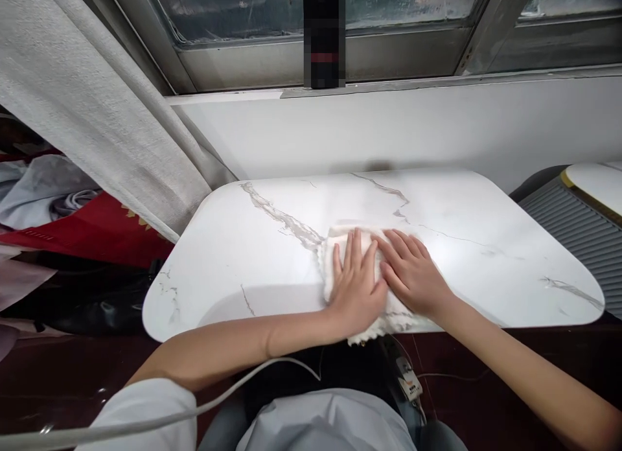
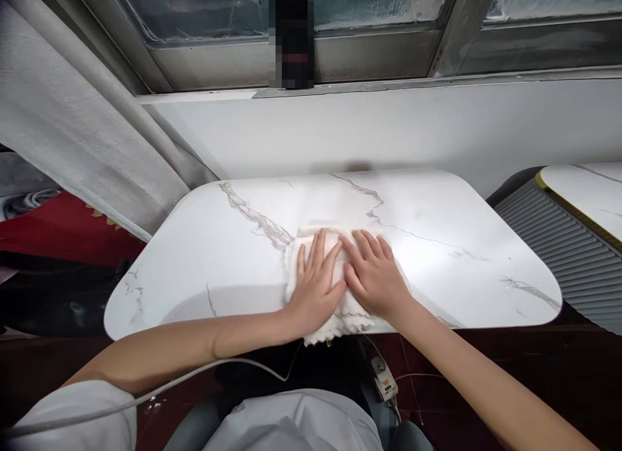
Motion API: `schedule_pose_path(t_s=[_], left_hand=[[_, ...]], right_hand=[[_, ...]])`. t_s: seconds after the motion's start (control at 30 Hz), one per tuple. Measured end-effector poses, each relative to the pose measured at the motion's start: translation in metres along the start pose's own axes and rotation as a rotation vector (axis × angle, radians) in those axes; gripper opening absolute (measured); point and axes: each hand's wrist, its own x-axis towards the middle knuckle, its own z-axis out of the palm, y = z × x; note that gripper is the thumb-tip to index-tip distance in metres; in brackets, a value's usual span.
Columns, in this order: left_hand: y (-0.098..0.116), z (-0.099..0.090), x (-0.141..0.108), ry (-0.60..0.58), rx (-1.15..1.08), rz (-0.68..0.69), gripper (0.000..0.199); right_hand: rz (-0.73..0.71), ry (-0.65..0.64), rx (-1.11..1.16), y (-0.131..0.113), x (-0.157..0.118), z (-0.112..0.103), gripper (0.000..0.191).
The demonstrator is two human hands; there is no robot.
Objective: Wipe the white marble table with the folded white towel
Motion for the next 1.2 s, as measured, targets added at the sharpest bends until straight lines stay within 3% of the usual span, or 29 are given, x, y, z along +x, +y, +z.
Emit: schedule_pose_path(t_s=[0.1,0.2,0.3,0.4,0.67,0.87,1.03,1.2], left_hand=[[0.017,0.007,-0.013,-0.101,-0.148,0.041,0.085],[0.026,0.006,-0.015,-0.22,-0.212,0.048,0.089],[0.026,0.003,-0.003,-0.275,-0.121,0.076,0.08],[0.018,0.002,0.017,-0.236,0.057,0.113,0.07],[0.0,0.007,0.109,0.059,0.385,0.093,0.062],[-0.024,-0.01,0.176,0.255,0.414,0.003,0.057],[-0.041,-0.027,0.213,0.315,0.433,-0.05,0.054],[-0.044,-0.029,0.241,0.327,0.467,-0.028,0.052]], right_hand=[[-0.057,0.011,0.052,0.015,-0.027,-0.01,0.052],[-0.048,-0.012,0.133,0.028,-0.045,-0.021,0.053],[0.024,-0.03,0.164,0.035,-0.049,-0.026,0.054],[0.061,-0.034,0.181,0.042,-0.041,-0.024,0.053],[0.106,-0.031,0.143,0.085,0.037,0.0,0.054],[0.153,-0.056,0.172,0.106,0.114,0.021,0.051],[0.185,0.023,0.243,0.117,0.159,0.038,0.049],[0.229,0.042,0.24,0.131,0.18,0.044,0.048]])
